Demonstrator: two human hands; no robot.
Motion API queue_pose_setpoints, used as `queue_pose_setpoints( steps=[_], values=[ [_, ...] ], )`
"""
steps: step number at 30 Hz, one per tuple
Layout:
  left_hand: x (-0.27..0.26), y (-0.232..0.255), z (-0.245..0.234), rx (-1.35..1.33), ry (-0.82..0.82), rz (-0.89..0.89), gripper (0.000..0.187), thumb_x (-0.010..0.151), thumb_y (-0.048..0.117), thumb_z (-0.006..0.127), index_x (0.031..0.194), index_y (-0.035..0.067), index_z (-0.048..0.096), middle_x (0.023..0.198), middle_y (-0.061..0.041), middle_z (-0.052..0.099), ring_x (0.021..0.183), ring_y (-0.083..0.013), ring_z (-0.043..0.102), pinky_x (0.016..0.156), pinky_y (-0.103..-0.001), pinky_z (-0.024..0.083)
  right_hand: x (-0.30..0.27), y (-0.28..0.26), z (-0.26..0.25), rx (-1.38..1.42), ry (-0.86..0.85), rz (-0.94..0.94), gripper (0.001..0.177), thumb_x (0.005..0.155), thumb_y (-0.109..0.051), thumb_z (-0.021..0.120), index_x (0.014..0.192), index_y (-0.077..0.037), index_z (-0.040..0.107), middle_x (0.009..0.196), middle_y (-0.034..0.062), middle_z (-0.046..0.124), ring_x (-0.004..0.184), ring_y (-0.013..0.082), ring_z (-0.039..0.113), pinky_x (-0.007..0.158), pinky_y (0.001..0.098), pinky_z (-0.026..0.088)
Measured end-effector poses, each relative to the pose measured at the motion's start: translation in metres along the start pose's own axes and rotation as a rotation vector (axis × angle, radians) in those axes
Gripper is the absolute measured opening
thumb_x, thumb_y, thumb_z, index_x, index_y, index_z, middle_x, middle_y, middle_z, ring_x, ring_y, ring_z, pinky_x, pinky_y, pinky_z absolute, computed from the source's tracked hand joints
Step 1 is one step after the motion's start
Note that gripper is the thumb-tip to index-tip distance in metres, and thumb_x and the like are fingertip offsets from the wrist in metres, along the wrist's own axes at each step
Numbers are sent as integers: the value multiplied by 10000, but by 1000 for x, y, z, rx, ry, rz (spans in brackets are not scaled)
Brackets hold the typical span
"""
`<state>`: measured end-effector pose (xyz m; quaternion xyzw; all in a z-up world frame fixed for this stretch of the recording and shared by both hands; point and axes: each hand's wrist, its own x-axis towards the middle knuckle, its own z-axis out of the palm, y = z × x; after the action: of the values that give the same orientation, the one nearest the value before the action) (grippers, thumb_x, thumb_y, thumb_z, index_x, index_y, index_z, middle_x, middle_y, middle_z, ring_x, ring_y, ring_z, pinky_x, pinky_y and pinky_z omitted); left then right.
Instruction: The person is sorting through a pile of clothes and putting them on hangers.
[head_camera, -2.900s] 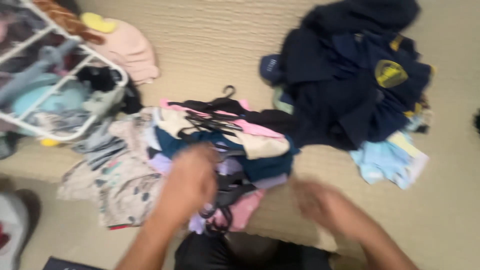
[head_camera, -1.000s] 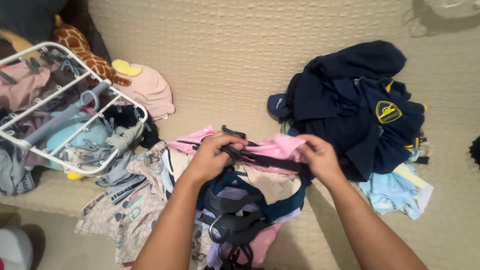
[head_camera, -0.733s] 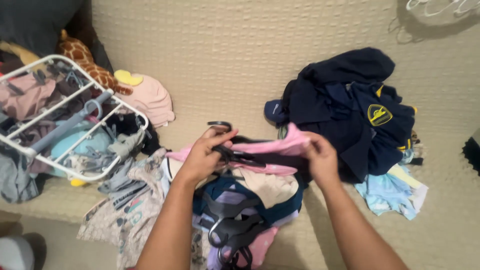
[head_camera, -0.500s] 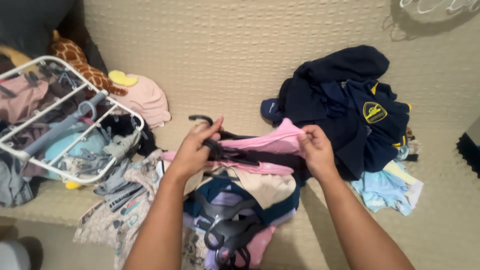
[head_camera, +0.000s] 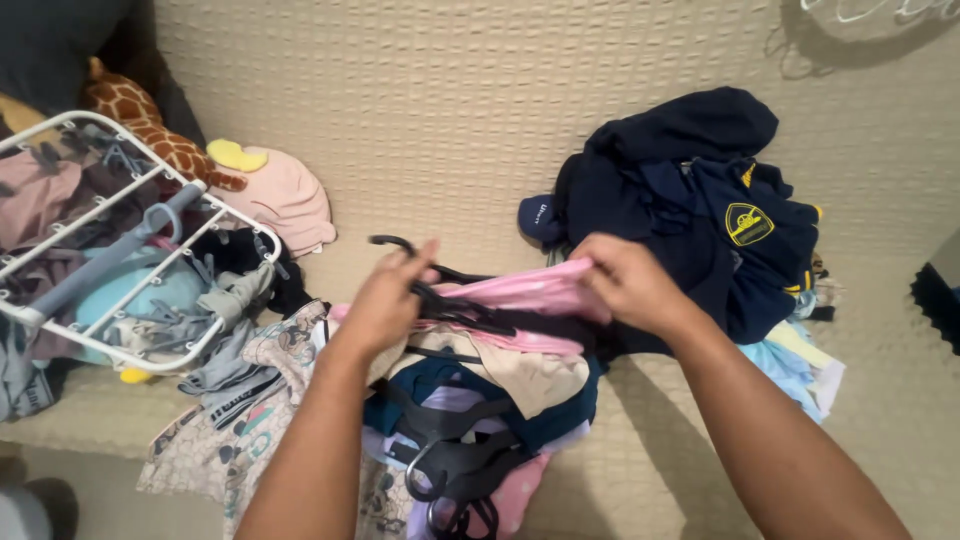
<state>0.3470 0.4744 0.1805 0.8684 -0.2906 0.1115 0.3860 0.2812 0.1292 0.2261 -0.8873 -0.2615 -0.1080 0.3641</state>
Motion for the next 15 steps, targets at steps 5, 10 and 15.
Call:
queue_pose_setpoints(
  steps=[5,10,15],
  values=[
    [-4,3,-10,-223,118,-160,469,1004,126,599,1470,144,551,972,-125,516,887,-266,561,807,-283,463,-26,44,17,169,264,-113,122,1005,-95,604,994,9,668,1052,99,666,963,190,650,874,305,521],
    [1,-6,-9,-215,159,-82,473,1001,118,602,1468,126,532,947,-102,516,898,-231,552,845,-248,440,-45,56,33,286,389,-128,141,1016,-130,634,1003,4,676,1131,101,653,1043,210,634,936,312,512],
    [0,-1,-9,-184,163,-46,458,1009,113,603,1465,125,556,909,-111,473,861,-231,521,822,-252,433,-42,81,38,526,420,-77,152,1033,-128,628,1062,10,683,1203,97,657,1169,215,635,1063,333,481]
  ],
)
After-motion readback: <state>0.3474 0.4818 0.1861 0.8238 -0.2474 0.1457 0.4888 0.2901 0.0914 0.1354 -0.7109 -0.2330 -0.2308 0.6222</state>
